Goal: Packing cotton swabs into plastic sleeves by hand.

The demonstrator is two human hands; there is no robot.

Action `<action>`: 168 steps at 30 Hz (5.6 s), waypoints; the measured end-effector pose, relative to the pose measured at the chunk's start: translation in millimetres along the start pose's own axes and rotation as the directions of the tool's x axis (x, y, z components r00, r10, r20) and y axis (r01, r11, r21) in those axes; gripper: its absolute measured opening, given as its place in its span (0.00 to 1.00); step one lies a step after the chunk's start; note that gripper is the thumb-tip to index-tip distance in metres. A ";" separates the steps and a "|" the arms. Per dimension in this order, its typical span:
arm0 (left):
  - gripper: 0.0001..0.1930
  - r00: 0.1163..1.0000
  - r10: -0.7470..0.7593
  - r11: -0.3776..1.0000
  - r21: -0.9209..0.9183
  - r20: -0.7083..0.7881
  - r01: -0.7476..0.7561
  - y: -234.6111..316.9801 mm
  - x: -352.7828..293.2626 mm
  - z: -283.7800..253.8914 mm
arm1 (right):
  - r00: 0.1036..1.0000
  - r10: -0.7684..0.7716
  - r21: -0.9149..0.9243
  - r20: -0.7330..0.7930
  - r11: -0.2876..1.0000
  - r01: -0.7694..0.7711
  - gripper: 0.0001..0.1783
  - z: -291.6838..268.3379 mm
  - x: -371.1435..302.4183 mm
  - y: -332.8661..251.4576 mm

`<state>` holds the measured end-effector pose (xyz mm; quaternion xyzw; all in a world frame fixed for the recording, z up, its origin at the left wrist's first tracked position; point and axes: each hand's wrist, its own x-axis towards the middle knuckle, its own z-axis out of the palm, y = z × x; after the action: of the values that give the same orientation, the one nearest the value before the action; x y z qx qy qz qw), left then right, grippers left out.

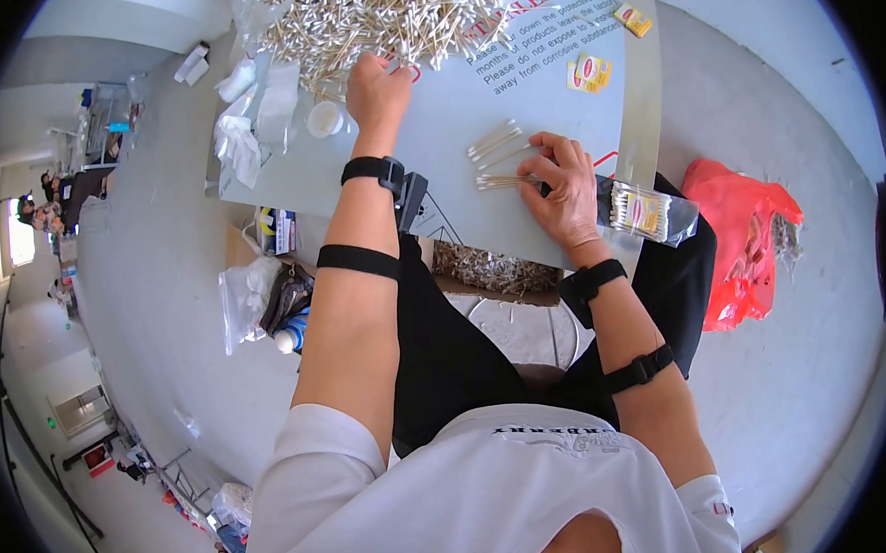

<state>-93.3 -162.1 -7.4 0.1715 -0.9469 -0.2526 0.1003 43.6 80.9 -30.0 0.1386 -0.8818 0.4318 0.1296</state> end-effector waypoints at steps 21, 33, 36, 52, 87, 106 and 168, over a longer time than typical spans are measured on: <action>0.09 0.954 -0.030 0.999 0.045 0.297 0.017 -24.2 -38.0 -2.0 | 1.000 -0.009 -0.003 -0.002 1.000 0.009 0.08 0.4 -0.3 2.9; 0.12 0.997 -0.065 0.992 0.111 0.037 0.061 0.1 -0.6 10.1 | 1.000 0.013 0.001 0.014 1.000 -0.013 0.08 -1.2 -0.2 0.1; 0.13 0.978 -0.163 0.967 0.218 0.127 0.133 -6.0 -1.6 0.2 | 1.000 0.015 -0.004 0.010 1.000 -0.015 0.08 -2.3 -0.5 -0.8; 0.04 0.924 0.377 0.925 0.021 0.069 -0.379 34.6 -90.8 37.3 | 1.000 -0.017 -0.017 -0.016 1.000 0.016 0.07 -0.1 -2.7 5.5; 0.04 0.854 0.325 0.942 -0.223 0.407 -0.251 8.0 -93.1 -24.3 | 0.999 -0.026 -0.024 -0.026 0.999 0.025 0.07 2.4 -1.9 4.2; 0.13 0.901 0.433 0.884 0.212 -0.038 -0.416 87.8 -26.4 43.0 | 1.000 0.002 0.006 -0.007 1.000 -0.002 0.08 -1.8 -2.0 1.6; 0.09 0.972 0.207 0.972 -0.136 0.114 -0.191 32.9 -85.7 30.6 | 1.000 -0.014 -0.029 -0.012 0.999 0.014 0.08 0.1 -3.8 5.4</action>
<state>-31.9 -89.6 -25.5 0.0527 -0.9463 -0.3102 0.0747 45.3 84.6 -35.3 0.1404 -0.8861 0.4190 0.1400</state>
